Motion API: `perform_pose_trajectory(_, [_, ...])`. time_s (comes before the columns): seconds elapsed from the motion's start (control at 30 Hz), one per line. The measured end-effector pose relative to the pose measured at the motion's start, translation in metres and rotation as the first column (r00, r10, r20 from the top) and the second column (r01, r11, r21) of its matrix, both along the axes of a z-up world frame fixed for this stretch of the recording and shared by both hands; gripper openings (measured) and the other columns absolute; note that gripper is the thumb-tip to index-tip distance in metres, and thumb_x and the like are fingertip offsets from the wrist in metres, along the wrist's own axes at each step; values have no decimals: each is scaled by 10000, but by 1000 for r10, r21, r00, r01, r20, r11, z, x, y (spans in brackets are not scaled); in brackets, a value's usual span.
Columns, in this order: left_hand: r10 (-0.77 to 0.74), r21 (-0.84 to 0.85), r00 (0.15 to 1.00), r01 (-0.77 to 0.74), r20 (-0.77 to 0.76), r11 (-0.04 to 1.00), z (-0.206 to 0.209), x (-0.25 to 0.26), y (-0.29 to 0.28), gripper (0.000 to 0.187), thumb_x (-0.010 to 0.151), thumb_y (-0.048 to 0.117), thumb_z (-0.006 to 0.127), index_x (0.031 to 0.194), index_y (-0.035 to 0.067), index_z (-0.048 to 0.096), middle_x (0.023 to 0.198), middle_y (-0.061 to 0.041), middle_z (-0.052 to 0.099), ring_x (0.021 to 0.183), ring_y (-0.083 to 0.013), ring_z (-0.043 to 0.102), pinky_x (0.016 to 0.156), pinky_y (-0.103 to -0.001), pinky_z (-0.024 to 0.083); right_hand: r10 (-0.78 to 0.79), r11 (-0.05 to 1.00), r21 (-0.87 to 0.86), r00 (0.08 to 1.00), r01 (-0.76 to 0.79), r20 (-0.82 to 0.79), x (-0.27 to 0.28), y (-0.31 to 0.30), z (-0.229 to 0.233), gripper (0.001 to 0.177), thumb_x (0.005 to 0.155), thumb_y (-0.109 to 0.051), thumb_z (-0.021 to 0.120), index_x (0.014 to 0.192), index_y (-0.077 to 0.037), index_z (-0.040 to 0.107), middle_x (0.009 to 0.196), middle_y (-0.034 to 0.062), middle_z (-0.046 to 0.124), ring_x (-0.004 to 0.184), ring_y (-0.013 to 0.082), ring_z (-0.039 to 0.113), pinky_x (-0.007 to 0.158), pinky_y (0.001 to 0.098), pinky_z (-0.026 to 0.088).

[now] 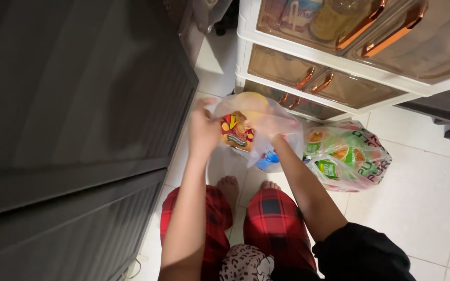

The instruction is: The person sits on the floor and removes various packaged food items from a white plastic cabinet, placing them into a clear plastic bag. Items include chips, noodles, and snacks, handled one by one until the cabinet is empty.

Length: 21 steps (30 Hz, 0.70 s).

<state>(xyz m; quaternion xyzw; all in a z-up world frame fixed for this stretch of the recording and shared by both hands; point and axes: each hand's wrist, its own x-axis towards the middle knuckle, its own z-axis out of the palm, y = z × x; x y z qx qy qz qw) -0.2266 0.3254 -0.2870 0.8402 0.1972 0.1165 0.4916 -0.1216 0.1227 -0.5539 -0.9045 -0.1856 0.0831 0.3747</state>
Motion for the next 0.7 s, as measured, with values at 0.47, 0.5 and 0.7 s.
perform_pose_trajectory(0.47, [89,157,918,-160,387,975,42,18,33,286,758,-152,603,926,44,724,1031,-124,592,948,-297,676,860,-398,548,432,537,-684,857,-495,-281,-91,-116,157,500,979,-524,532,879,-79,737,899,146,720,926,345,689,880,459,546])
perform_pose_trajectory(0.5, [93,192,924,-174,370,966,43,17,31,272,757,-148,621,911,44,735,1017,-122,598,939,-310,670,840,-406,539,479,502,-715,845,-486,-239,-91,-116,181,519,989,-527,514,856,-81,743,877,145,723,911,348,691,872,461,547])
perform_pose_trajectory(0.7, [77,304,947,-176,313,936,53,17,20,223,805,-85,676,883,89,792,1026,-89,616,879,-305,680,769,-428,521,603,416,-827,795,-378,-60,-82,-129,308,466,995,-493,512,758,-134,692,696,67,694,730,258,676,799,384,534])
